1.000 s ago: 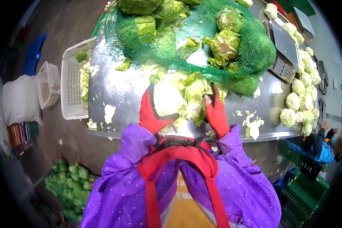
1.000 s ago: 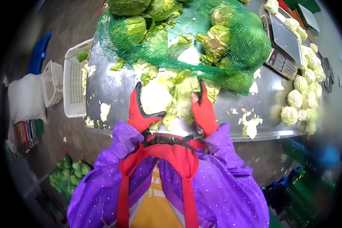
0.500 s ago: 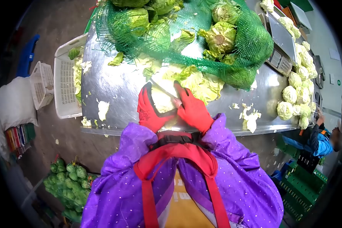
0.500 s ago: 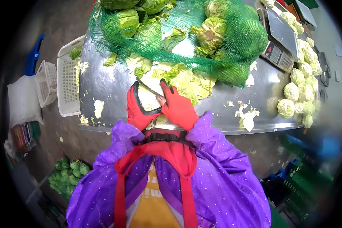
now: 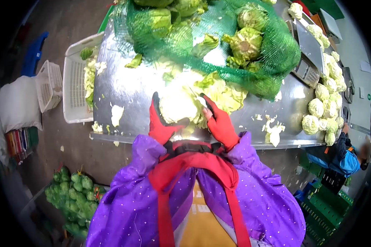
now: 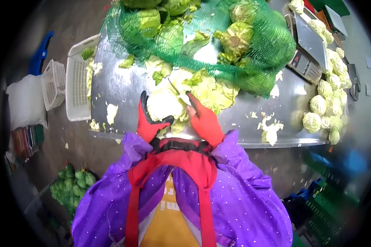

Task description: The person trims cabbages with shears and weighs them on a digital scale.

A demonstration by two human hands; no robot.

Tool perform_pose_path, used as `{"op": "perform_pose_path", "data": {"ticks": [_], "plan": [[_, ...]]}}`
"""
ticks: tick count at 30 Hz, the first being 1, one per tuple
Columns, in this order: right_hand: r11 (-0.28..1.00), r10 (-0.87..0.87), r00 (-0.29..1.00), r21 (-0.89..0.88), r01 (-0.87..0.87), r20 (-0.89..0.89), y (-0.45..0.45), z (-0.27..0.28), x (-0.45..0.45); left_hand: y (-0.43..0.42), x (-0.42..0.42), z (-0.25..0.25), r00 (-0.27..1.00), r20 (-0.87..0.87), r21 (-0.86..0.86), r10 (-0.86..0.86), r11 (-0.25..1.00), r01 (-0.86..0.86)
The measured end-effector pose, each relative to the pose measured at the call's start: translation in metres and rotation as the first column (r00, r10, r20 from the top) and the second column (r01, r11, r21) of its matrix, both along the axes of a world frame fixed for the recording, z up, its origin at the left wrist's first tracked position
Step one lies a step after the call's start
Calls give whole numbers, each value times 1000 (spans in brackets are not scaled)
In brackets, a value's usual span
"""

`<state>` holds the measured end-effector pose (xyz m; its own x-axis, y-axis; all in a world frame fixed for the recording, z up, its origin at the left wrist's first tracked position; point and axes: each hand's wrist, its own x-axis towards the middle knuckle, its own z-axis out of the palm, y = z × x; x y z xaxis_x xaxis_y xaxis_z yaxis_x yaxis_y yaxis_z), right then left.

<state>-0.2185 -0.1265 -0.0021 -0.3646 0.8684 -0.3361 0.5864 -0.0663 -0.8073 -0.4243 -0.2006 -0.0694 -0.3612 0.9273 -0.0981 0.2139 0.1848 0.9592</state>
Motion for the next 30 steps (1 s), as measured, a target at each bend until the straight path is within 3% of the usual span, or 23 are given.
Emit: {"op": "perform_pose_path", "data": {"ticks": [3,4,5,7,9,11,13,15,19,23,27,30], "plan": [[938,-346,938,11,345,20,4,-59,31,-5,11,4,996,-62,-3,-65,998,65],[952,-307,952,-8,307,2,13,-40,35,-1,11,16,969,-206,-65,-138,990,127],[963,-268,963,-27,268,-18,23,-20,39,4,11,19,959,-240,-57,-149,989,139],[983,-96,994,154,104,-60,21,13,21,5,12,21,932,-307,-66,-194,981,183],[978,184,978,120,-172,-102,15,23,8,9,14,17,937,-284,-59,-204,979,195],[926,348,928,105,-362,131,16,19,-8,13,14,6,950,-211,-70,-229,973,219],[920,343,933,159,-357,110,22,11,-10,17,14,8,948,-212,-103,-237,970,220],[913,379,897,69,-403,226,31,5,-13,15,14,18,919,-287,-173,-270,958,227],[937,335,938,79,-341,88,45,-16,-3,16,9,19,882,-393,-27,-259,962,271],[955,296,954,22,-295,-52,43,-9,-3,23,-1,23,870,-375,-22,-319,942,336],[970,243,969,19,-244,35,44,-6,-11,23,-5,23,850,-379,-26,-366,922,385],[981,175,985,82,-174,-6,55,-35,-15,25,-10,17,860,-347,-12,-375,918,396]]}}
